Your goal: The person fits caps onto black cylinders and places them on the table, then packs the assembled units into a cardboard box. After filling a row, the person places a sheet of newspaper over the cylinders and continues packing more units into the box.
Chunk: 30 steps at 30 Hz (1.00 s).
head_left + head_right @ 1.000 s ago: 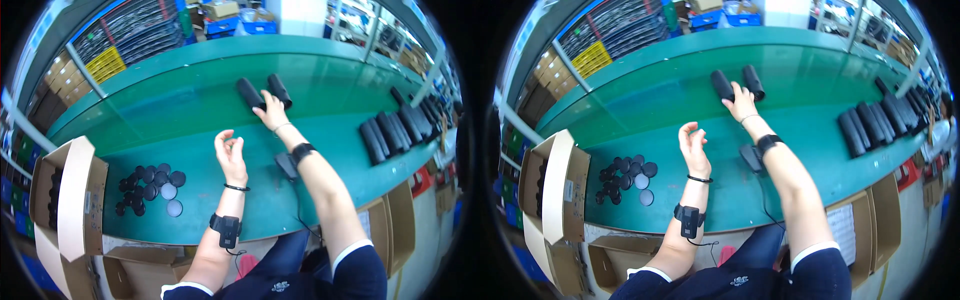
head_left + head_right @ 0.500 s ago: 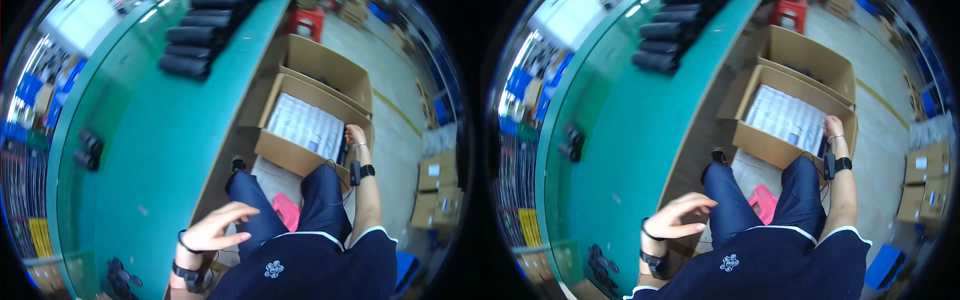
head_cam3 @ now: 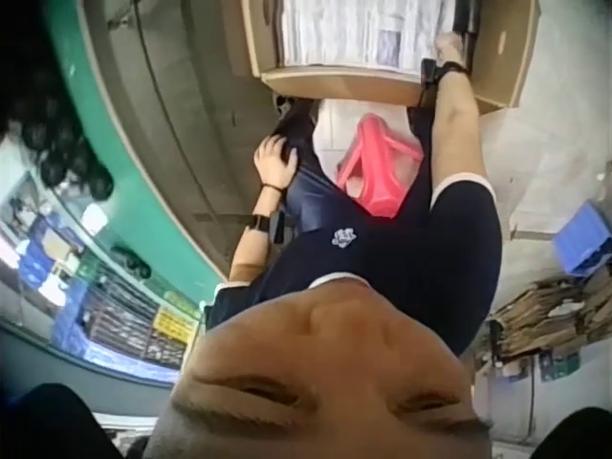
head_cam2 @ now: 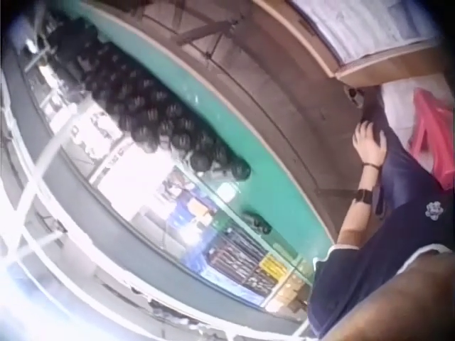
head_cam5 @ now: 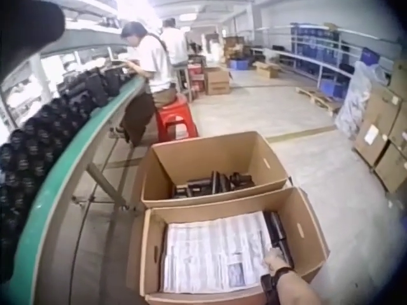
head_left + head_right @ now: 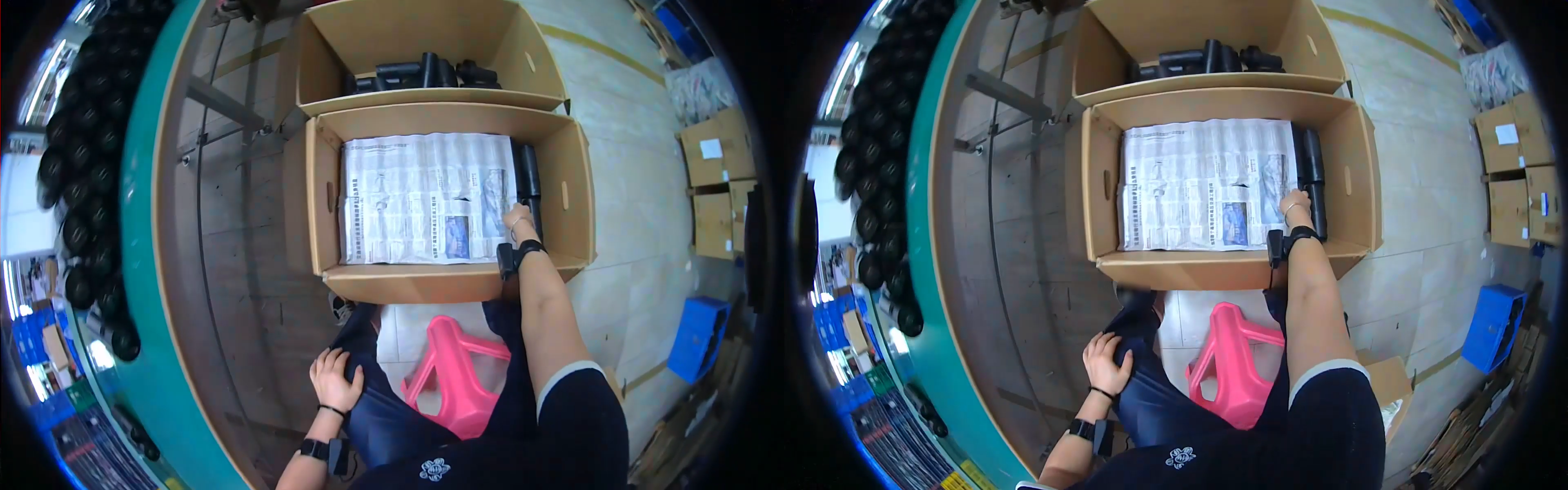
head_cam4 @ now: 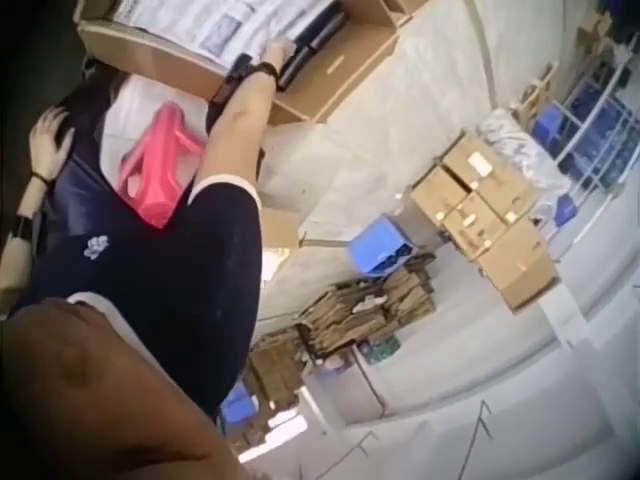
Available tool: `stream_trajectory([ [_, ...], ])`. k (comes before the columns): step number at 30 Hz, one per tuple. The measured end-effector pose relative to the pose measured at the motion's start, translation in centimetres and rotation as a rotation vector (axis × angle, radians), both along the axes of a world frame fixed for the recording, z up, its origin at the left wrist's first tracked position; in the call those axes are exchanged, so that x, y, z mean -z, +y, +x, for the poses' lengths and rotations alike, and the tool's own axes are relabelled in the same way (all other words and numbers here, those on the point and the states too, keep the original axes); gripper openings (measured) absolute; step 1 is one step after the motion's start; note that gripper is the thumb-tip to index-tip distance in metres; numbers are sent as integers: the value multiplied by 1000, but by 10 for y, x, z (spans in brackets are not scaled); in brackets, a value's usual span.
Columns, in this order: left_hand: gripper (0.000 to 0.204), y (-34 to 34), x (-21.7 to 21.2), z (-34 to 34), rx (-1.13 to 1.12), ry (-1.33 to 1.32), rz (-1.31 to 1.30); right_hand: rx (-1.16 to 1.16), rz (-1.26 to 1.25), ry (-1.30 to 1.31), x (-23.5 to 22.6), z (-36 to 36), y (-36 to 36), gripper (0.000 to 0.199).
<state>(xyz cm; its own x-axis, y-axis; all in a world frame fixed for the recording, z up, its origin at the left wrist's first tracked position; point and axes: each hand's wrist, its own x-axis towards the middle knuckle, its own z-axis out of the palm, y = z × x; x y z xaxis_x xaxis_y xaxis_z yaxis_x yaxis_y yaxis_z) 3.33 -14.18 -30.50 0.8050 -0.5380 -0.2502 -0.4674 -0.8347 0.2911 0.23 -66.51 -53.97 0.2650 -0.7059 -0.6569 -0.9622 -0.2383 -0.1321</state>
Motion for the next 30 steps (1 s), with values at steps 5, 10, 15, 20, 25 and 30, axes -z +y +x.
stream_trajectory([
  [5, 35, -37, 10, 16, 102, 46, 5, 394, -120, -70, 54, -8, -29, 82],
  [10, 36, -64, 9, 14, 150, 62, 42, 384, 19, -149, 73, -14, -53, 56],
  [15, 35, -42, 8, 17, 108, 25, 98, 203, 154, -869, -27, -3, -29, 32],
  [20, 34, -59, 16, -8, 89, 18, 139, 507, 72, -1203, -171, -147, -75, 45],
  [25, 34, -55, 31, -7, 156, -12, 208, 777, 30, -1282, -269, -401, -69, 67],
  [30, 38, -53, 48, -2, 203, 74, 288, 1046, -504, -1144, -300, -679, 45, 79],
])
